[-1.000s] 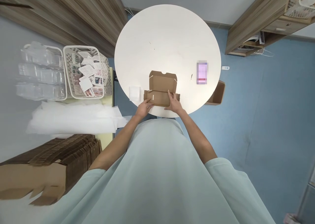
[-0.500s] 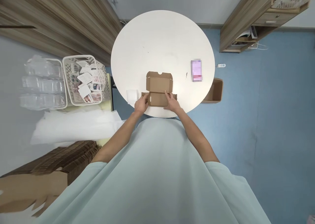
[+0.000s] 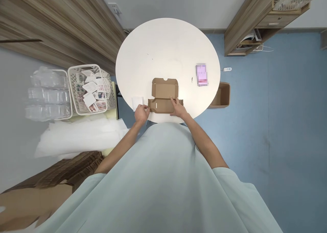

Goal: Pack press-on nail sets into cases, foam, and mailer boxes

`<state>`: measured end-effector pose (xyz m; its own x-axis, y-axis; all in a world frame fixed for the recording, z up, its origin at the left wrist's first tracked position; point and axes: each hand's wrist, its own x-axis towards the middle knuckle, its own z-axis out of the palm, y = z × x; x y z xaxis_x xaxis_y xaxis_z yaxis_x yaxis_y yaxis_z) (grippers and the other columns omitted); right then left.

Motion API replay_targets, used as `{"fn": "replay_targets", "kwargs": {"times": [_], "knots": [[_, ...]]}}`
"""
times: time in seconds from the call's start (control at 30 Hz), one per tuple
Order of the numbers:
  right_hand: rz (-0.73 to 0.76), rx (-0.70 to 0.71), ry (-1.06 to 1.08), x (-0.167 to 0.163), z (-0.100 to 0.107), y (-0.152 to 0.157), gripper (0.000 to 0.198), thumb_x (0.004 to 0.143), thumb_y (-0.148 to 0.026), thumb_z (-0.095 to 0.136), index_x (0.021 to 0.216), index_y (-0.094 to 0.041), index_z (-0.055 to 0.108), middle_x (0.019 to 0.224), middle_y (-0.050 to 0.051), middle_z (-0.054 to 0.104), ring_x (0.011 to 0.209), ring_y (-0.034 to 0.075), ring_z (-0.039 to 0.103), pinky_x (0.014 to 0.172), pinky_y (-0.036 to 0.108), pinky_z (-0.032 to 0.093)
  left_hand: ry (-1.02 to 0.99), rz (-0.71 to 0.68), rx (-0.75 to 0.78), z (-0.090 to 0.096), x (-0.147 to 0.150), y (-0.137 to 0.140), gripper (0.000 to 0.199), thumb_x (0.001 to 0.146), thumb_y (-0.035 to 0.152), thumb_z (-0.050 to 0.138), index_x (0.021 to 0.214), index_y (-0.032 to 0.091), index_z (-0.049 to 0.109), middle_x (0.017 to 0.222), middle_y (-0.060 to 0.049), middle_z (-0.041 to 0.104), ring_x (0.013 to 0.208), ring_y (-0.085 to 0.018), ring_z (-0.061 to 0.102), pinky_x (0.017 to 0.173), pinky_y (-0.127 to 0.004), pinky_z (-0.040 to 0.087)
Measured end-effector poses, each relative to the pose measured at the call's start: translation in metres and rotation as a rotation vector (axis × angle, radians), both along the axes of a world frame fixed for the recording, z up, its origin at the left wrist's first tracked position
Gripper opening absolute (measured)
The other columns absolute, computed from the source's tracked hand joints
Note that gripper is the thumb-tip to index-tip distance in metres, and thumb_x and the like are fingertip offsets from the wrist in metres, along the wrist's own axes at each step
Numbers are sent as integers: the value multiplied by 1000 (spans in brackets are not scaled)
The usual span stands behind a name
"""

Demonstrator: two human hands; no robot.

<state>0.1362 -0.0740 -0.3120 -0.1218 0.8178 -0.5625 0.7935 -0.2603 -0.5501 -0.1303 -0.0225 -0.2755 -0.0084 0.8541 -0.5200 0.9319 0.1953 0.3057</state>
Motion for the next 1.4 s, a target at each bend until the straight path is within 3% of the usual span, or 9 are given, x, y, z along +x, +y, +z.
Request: {"fn": "replay_targets", "kwargs": {"times": [0.17,0.33,0.47,0.63,0.87,1.1,1.23,1.33,1.4], "knots": [[19,1,-9,-1,0,0,145,76,-32,98,179,-39,-3,178,23,23,149,41,55,110,54,60,-165,30,-3,6,12,-5,16,102,30,63,113,23,73,116,-8,81,111,-26,77,98,-35,57],[22,-14,-31,-3,2,2,147,76,-32,99,180,-36,-4,179,25,20,151,42,54,111,54,60,-290,-6,2,3,25,-6,24,101,38,71,118,21,72,136,-10,76,99,-22,78,96,-34,58],[56,-14,-47,-3,1,2,148,76,-32,98,179,-39,-9,180,24,19,150,42,56,110,54,60,-231,30,-39,-9,26,-1,27,100,29,69,126,21,69,128,-8,79,102,-23,77,99,-35,56],[67,-23,-36,-2,0,4,147,76,-36,99,179,-40,-6,182,23,16,152,45,54,112,55,59,-126,30,-125,-20,28,0,12,98,25,67,109,22,71,114,-8,82,108,-25,75,97,-34,55],[52,-39,-27,-1,1,5,137,84,-41,93,179,-40,-5,183,22,16,148,45,58,112,57,58,6,-53,-104,-21,38,-8,17,100,28,60,108,21,73,105,-17,78,105,-36,74,87,-43,57],[32,-58,-45,-6,4,9,138,81,-38,95,179,-40,-1,183,22,14,146,45,59,109,56,59,24,-64,-111,-19,41,-10,22,103,26,53,112,20,72,109,-19,77,107,-37,73,89,-44,56],[-40,35,-22,-2,18,-1,108,95,-41,79,180,-34,12,176,21,33,136,41,65,102,53,62,18,-68,-114,-17,44,-8,23,104,23,51,115,17,70,113,-21,76,108,-37,72,90,-45,55],[-232,178,-58,12,25,-16,72,108,-38,53,174,-26,28,160,18,54,126,35,68,97,50,62,9,-63,-119,-16,45,-8,24,104,22,51,117,16,70,113,-21,75,109,-37,72,91,-45,55],[-362,186,-132,22,25,-26,57,108,-40,50,162,-21,44,146,17,63,120,33,68,95,48,61,12,-71,-118,-16,45,-8,25,104,21,49,118,15,70,113,-21,75,110,-38,72,91,-46,55]]}}
